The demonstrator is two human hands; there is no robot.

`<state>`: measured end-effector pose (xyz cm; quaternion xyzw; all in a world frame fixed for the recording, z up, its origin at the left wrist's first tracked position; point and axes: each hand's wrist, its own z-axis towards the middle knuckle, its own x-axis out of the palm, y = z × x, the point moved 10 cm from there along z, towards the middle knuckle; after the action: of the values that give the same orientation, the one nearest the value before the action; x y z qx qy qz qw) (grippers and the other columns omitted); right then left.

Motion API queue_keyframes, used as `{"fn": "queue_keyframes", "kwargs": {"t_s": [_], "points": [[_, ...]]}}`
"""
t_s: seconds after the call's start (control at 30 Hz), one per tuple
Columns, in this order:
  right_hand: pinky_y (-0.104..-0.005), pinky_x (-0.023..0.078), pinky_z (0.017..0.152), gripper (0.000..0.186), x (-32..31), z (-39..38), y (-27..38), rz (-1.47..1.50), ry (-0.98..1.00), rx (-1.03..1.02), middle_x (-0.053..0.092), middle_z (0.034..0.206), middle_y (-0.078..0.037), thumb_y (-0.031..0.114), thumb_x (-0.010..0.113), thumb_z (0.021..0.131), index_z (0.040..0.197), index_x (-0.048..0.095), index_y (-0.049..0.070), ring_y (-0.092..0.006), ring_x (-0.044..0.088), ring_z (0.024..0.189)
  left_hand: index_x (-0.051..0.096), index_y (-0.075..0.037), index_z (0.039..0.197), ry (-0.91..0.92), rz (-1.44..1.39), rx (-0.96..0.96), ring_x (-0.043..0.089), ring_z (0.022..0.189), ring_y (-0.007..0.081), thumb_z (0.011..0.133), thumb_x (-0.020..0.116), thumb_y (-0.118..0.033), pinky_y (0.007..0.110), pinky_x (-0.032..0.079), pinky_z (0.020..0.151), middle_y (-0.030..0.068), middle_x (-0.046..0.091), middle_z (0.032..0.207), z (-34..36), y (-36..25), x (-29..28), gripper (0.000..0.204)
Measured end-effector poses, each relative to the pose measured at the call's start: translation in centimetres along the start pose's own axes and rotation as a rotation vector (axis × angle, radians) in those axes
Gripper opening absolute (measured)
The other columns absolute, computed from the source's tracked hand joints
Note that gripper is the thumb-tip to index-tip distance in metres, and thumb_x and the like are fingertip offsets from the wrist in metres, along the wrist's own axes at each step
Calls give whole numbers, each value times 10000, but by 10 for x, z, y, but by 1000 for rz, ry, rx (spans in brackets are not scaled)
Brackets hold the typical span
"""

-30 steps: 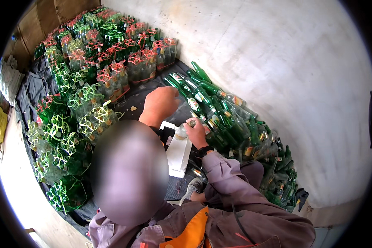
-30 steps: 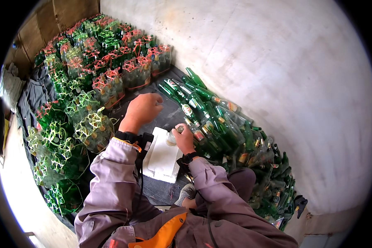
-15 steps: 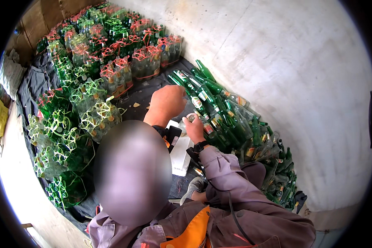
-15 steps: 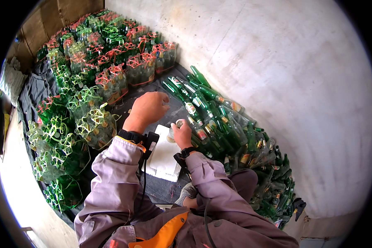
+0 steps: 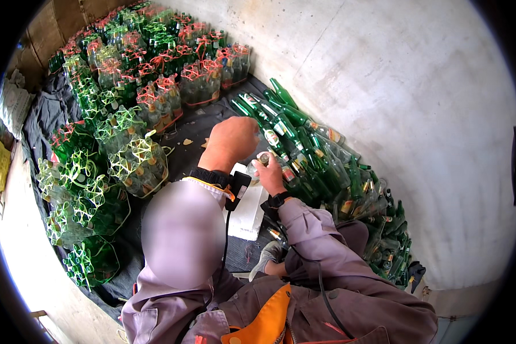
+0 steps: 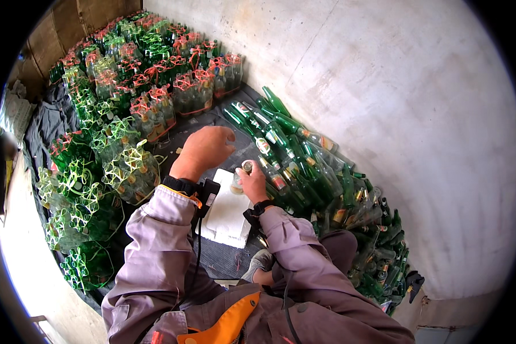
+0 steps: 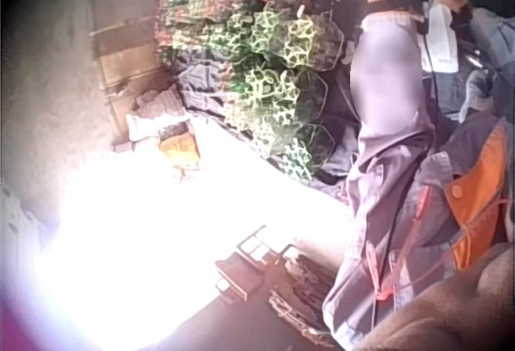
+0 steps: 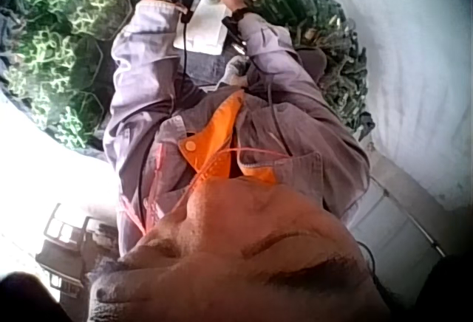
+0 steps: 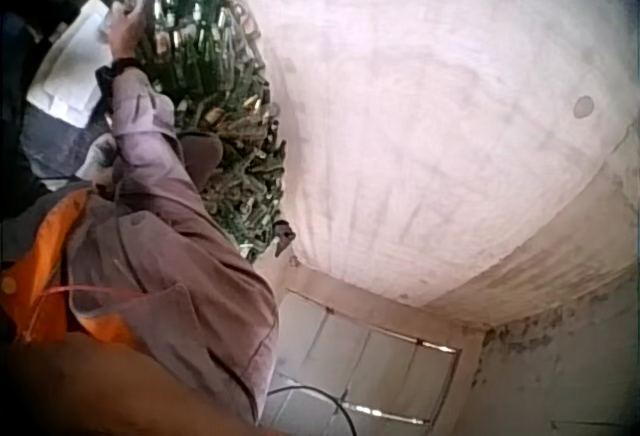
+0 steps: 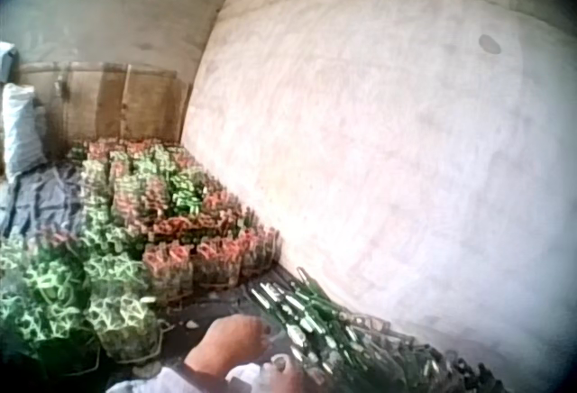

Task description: The person sits on the floor and bundles green glass bottles using a yellow plastic net. They place bottles into the net, pull the netting over the bottles, and tie the net securely. The person then places the completed bundle on a stack of similar bundles.

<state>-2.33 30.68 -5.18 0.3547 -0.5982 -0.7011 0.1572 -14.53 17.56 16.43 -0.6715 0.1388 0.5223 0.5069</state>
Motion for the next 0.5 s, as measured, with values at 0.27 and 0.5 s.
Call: {"fn": "queue_keyframes", "kwargs": {"t_s": [0.27, 0.5], "points": [[-279, 525, 596, 280, 2, 0, -9, 73, 58, 52, 694, 874, -55, 138, 745, 898, 1106, 605, 14, -123, 675, 613, 762, -143, 1056, 12, -10, 5, 694, 1002, 352, 823, 680, -257, 443, 550, 887, 136, 747, 1024, -2, 0, 5, 272], [-285, 540, 634, 311, 12, -5, -11, 94, 75, 24, 700, 894, -59, 124, 736, 899, 1149, 599, 2, -121, 687, 657, 765, -142, 1039, 83, 106, 79, 695, 982, 363, 807, 643, -287, 456, 555, 872, 145, 741, 1014, 1, -2, 25, 300]]}}
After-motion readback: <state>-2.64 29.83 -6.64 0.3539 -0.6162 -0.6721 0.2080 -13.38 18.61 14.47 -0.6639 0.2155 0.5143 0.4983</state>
